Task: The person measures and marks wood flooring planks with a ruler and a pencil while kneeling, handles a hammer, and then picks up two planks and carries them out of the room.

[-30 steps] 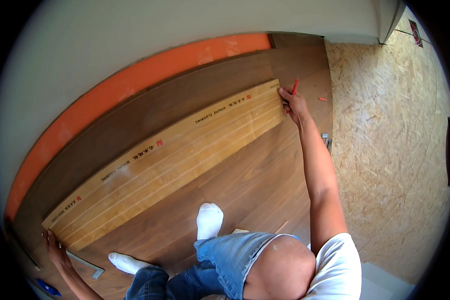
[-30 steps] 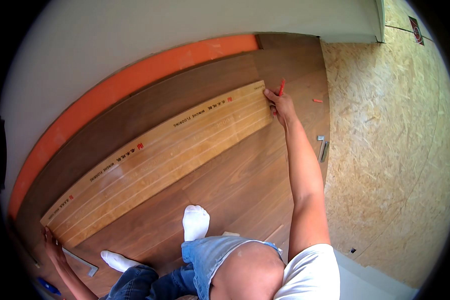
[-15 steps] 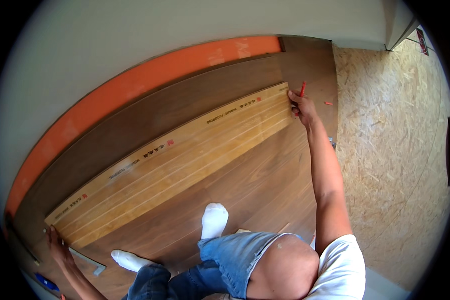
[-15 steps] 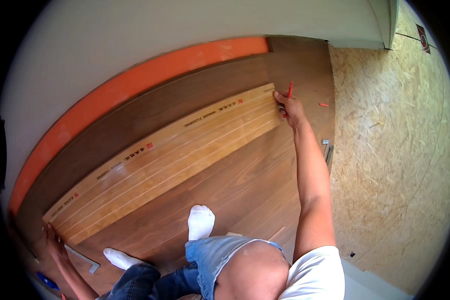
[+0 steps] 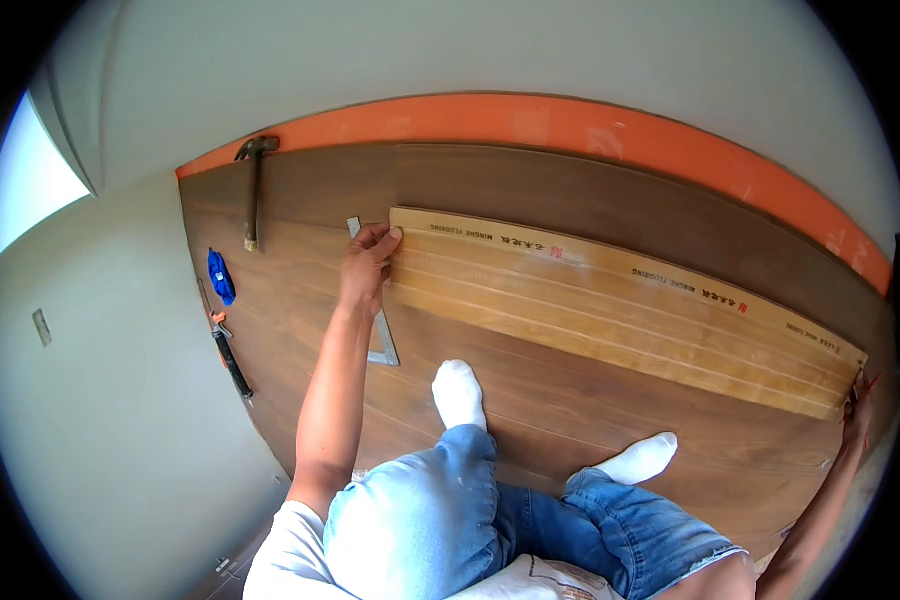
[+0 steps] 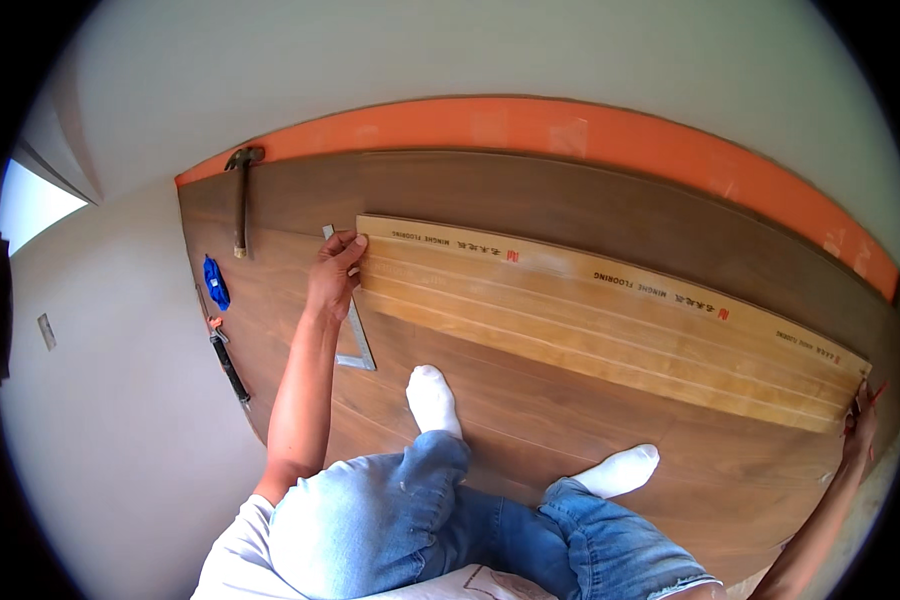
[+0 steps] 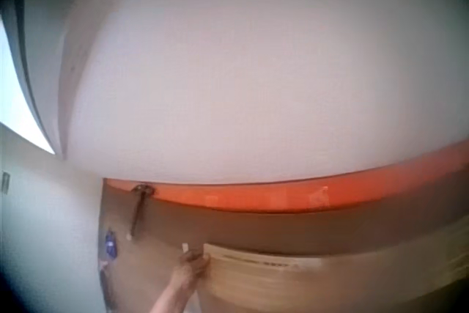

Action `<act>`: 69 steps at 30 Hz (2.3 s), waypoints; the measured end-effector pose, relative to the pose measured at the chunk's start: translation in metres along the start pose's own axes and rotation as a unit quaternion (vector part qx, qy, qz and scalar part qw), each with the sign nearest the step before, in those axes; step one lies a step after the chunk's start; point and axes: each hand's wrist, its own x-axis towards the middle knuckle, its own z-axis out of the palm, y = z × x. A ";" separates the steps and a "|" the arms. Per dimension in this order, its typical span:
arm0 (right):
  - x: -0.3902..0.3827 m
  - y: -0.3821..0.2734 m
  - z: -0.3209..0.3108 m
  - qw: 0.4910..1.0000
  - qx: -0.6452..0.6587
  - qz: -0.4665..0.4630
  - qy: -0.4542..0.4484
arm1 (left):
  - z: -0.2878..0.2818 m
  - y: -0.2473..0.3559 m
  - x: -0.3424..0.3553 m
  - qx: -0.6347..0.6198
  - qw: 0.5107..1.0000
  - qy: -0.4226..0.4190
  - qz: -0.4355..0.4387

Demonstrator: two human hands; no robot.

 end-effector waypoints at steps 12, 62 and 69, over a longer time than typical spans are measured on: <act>-0.010 -0.010 -0.009 1.000 -0.010 -0.009 -0.026 | 0.007 -0.002 0.005 0.014 1.000 -0.023 0.011; -0.090 -0.102 0.080 0.952 -0.074 -0.202 0.216 | 0.243 0.015 -0.069 0.450 0.444 -0.468 0.617; -0.100 -0.131 0.075 0.953 -0.143 -0.219 0.152 | 0.247 0.012 -0.069 0.457 0.441 -0.453 0.625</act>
